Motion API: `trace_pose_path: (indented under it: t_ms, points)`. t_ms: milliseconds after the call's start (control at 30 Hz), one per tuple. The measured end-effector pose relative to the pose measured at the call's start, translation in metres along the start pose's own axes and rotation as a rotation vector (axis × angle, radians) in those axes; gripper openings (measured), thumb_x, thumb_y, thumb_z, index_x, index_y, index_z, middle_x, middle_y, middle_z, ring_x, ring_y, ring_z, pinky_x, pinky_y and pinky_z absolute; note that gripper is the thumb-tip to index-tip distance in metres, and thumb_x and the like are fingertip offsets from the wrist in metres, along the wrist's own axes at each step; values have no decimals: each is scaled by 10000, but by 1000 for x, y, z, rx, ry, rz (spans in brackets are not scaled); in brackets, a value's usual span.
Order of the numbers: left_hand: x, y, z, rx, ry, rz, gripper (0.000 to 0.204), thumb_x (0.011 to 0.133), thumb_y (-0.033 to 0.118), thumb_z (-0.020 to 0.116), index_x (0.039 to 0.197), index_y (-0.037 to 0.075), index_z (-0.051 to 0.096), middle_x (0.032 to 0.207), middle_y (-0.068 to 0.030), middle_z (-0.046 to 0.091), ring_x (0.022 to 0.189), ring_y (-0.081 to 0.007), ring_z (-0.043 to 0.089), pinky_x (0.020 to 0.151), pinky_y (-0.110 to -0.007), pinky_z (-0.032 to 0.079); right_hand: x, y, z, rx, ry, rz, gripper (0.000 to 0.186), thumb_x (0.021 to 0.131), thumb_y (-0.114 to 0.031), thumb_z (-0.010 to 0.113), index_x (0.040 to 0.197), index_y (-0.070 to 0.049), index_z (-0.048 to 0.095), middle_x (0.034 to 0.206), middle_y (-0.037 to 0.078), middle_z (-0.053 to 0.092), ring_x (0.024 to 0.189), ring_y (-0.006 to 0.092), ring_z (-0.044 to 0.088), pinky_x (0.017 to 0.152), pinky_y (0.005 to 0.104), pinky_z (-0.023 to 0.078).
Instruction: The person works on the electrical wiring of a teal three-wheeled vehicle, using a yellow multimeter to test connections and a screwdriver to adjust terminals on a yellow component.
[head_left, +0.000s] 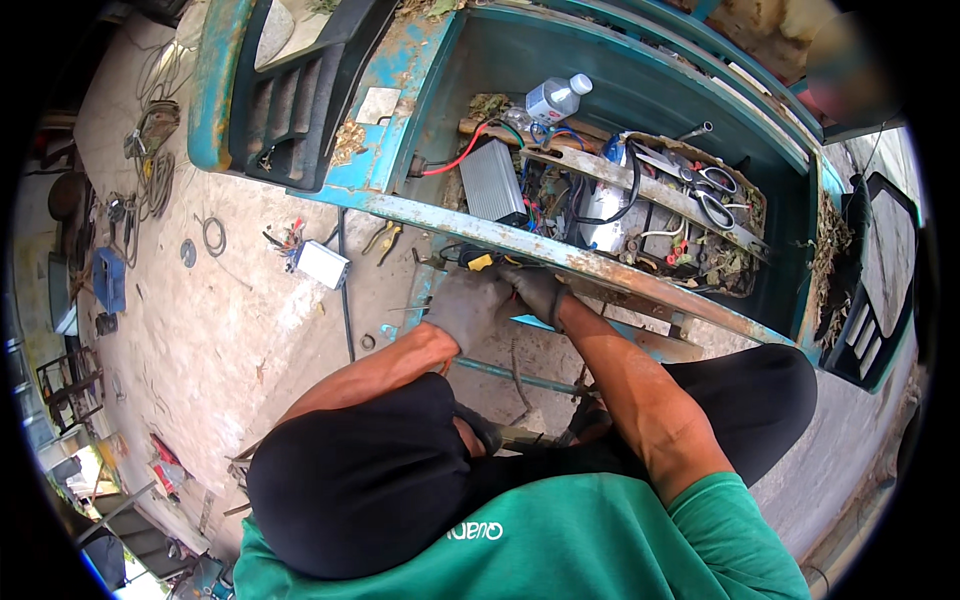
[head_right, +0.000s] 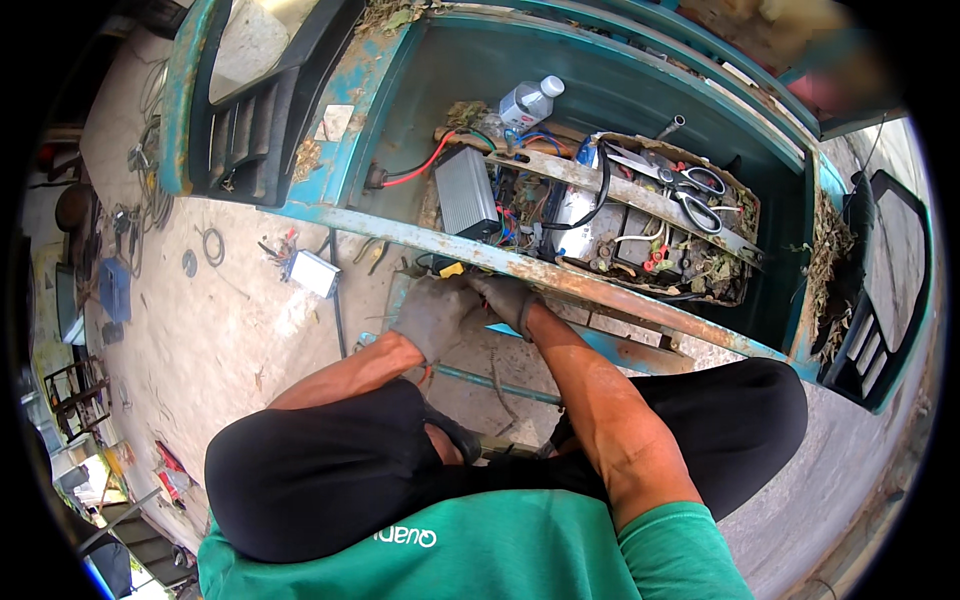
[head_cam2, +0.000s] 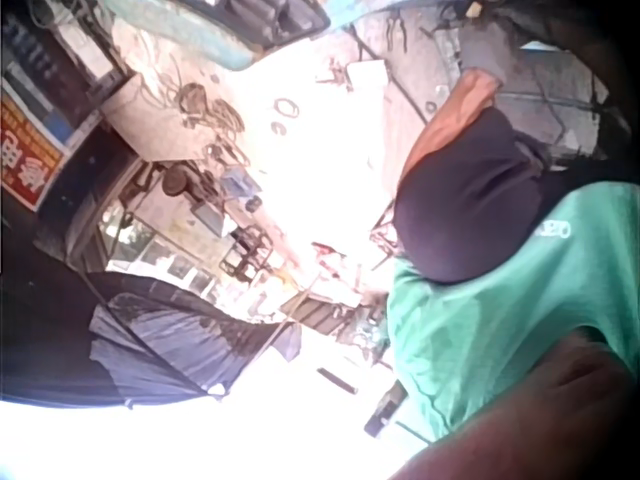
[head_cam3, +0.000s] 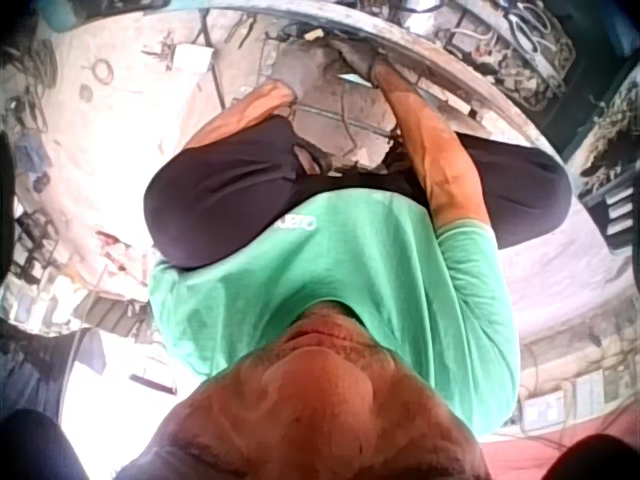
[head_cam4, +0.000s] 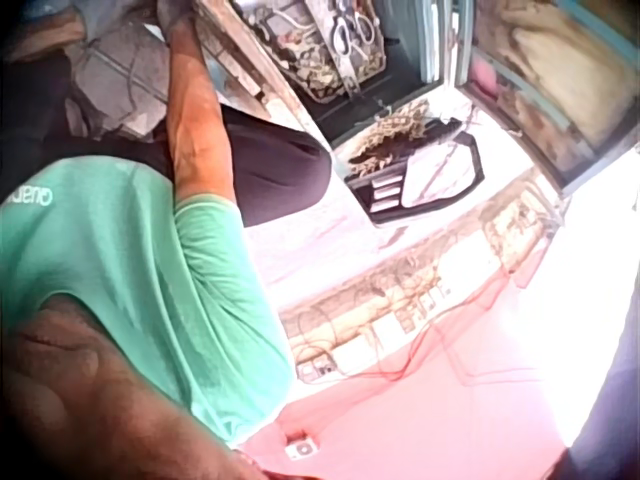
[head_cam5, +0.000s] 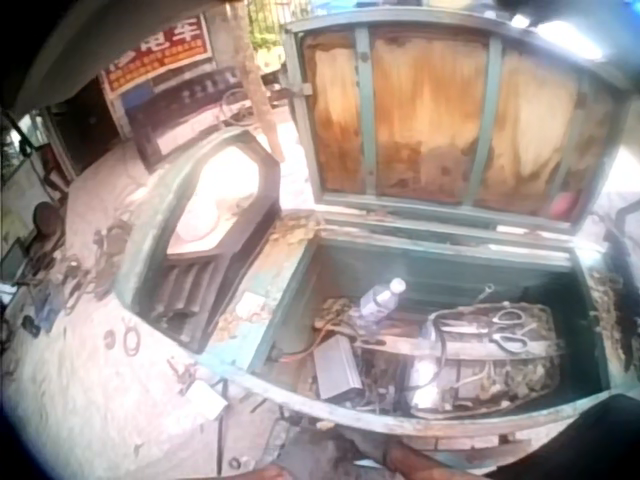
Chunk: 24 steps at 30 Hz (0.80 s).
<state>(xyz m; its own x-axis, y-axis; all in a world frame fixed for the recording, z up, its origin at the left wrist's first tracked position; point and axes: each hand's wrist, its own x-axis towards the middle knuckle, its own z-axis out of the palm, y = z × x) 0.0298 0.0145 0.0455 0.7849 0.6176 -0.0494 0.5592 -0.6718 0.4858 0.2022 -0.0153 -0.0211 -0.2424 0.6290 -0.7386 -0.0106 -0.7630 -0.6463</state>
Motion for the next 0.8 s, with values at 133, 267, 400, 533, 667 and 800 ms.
trace_pose_path:
  t_ms: [133,267,400,533,667,800]
  points:
    - [-1,0,2,6,38,36,166,846,238,716,842,73,736,834,-130,696,748,-331,696,695,-466,535,5,6,1,114,-14,39,441,1071,-410,501,1332,-87,648,1201,79,649,1016,156,659,813,314,626]
    - [-2,-2,3,13,17,60,199,861,261,727,816,67,735,825,-133,703,741,-323,705,698,-468,544,7,12,1,194,-53,9,467,1058,-428,525,1321,-63,651,1166,79,665,991,156,668,793,305,623]
    - [-1,-3,8,7,-14,-23,156,845,225,715,865,71,735,887,-133,709,786,-329,703,724,-472,539,12,13,1,146,9,27,476,1050,-438,535,1327,-68,649,1202,88,676,1003,166,681,790,306,625]
    - [-3,-1,4,-7,-34,-4,149,823,181,705,924,75,731,944,-128,703,824,-340,691,747,-476,528,1,2,1,119,0,49,481,1049,-439,539,1326,-63,651,1200,95,679,1009,166,684,788,318,630]
    - [0,-1,-2,8,-80,36,150,835,209,717,899,74,732,918,-120,698,812,-336,692,736,-476,528,2,4,1,146,-21,16,493,1048,-450,539,1326,-58,651,1193,95,680,1008,161,682,793,320,630]
    - [0,-2,5,7,-36,-9,137,832,206,716,866,74,733,894,-114,697,806,-331,693,726,-475,528,11,13,0,128,16,7,491,1053,-451,530,1333,-65,648,1199,88,679,1015,168,683,811,320,628]
